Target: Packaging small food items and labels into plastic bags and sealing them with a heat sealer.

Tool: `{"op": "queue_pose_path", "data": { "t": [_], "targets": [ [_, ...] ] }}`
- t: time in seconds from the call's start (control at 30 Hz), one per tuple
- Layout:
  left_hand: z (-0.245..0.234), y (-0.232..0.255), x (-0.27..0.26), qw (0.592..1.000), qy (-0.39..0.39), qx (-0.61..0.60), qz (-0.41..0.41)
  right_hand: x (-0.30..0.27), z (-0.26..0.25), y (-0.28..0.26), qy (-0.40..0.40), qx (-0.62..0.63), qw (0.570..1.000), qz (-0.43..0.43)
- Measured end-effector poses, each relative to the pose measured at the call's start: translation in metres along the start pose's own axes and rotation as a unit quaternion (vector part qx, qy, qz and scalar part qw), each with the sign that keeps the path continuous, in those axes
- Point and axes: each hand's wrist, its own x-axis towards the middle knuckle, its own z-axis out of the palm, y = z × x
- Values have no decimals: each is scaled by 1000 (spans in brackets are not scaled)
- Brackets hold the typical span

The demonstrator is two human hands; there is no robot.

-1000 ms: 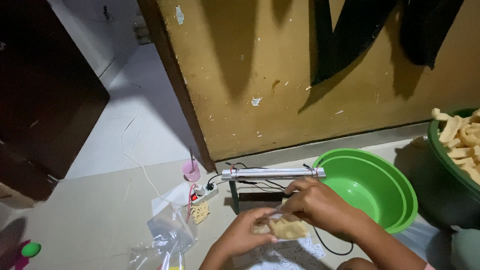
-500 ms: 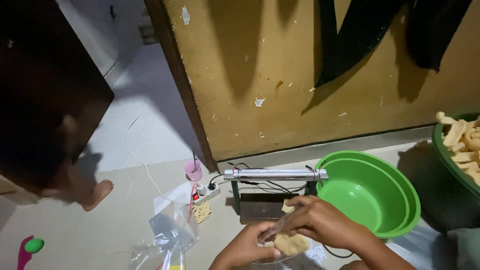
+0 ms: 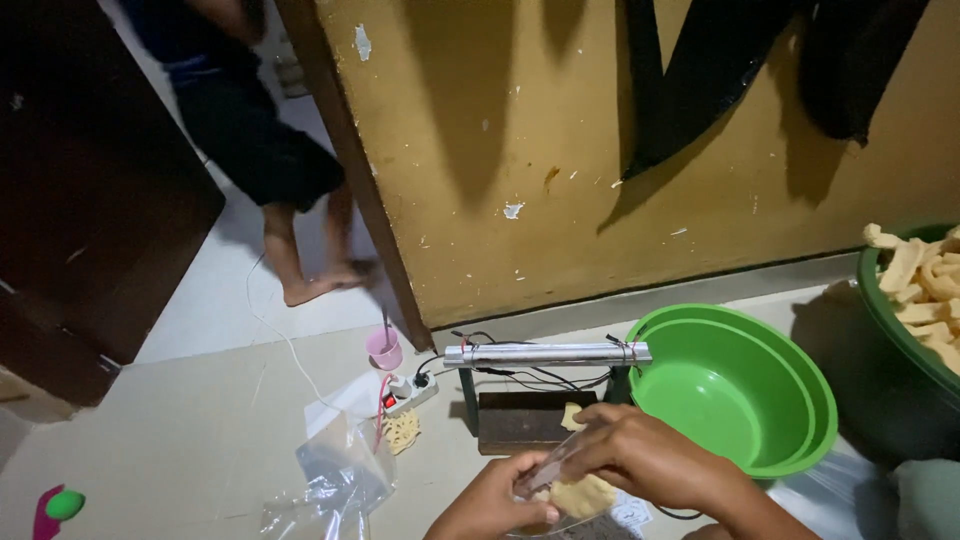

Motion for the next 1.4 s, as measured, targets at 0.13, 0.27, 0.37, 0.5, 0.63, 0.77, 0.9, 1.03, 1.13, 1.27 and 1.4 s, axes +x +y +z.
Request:
{"op": "queue_pose_path", "data": {
  "t": [0.13,0.27,0.37,0.5,0.63,0.77,0.9,1.03,1.13,1.27,1.4],
  "targets": [
    [3,-5,2,999,-12,0,53,1,8,-5,-30,-29,999,7],
    [11,-13,10,999,-22,12,22,-1,27,8,-65,22,996,-61],
    [6,-37,21,997,-15,-21,77,-4,14,5,-67,14,998,2],
    [-5,-31,22,993,52,-18,107,-6,-13,0,26,78,992,91],
    [-8,-11,21,994,81,-51,57,-3,-17,0,86,21,994,67],
    [-5,18,12,992,112,-23,45,5,-5,4,123,50,988,84],
    [-6,18,8,993,102,-47,22,5,-5,5,218,111,951,190],
    [-3,4,15,992,118,-28,47,8,-5,14,238,244,914,220],
    [-7,-15,24,987,152,11,53,6,-3,41,220,344,885,222],
    [-17,-2,17,985,159,62,16,-6,-17,58,181,370,880,238],
    [-23,3,12,976,144,164,3,-13,-32,61,91,215,945,228]
  ]
}}
